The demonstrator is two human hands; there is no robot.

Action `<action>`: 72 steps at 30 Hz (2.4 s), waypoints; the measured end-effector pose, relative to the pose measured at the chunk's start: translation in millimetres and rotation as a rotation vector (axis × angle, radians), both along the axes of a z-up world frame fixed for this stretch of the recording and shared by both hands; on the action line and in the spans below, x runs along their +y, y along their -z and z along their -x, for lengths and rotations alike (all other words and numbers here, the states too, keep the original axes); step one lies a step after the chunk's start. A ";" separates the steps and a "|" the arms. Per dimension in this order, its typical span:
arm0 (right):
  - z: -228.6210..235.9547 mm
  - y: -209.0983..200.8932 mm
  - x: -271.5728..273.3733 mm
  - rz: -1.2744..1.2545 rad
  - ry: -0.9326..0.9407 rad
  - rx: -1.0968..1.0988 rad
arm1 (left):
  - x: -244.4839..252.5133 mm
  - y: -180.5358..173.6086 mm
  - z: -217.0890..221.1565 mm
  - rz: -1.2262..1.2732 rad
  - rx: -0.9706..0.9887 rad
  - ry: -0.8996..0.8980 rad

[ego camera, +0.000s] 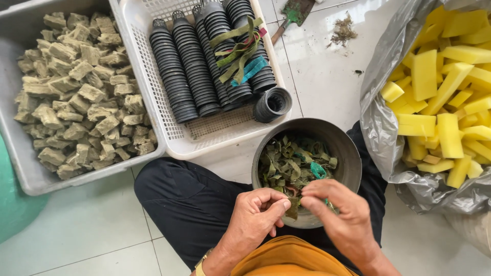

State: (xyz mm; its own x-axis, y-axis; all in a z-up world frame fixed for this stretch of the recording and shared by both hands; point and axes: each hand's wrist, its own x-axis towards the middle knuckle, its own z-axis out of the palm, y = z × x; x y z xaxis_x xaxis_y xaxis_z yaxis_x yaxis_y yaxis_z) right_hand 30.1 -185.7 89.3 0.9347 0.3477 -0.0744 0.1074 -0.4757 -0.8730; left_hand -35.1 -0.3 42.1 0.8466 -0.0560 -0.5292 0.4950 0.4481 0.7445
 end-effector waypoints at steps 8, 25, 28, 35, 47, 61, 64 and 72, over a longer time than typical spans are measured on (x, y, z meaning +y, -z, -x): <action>1.6 23.8 -10.0 -0.104 0.054 0.108 | -2.6 -5.9 -3.5 -0.098 -0.089 0.060; -6.0 41.7 -25.6 -0.337 0.125 0.173 | -19.2 -16.4 -12.1 -0.188 -0.130 0.086; -14.8 30.0 -28.1 -0.407 0.306 0.161 | -19.8 -8.6 -10.7 -0.117 -0.033 0.010; -0.2 -3.2 -3.1 -0.005 0.034 -0.268 | -24.0 -0.1 -15.7 -0.043 0.001 -0.180; 0.4 17.3 -7.9 -0.089 0.033 -0.122 | -22.8 4.9 0.7 0.013 -0.025 -0.109; 7.7 3.5 -13.3 -0.123 0.063 -0.259 | -21.7 1.7 -0.2 0.181 0.044 -0.224; 8.4 10.4 -18.1 -0.152 0.009 -0.117 | -22.7 -2.5 -2.9 0.203 0.047 -0.224; 3.8 -5.5 -6.1 -0.050 -0.034 -0.289 | -30.2 6.0 0.9 0.170 0.013 -0.220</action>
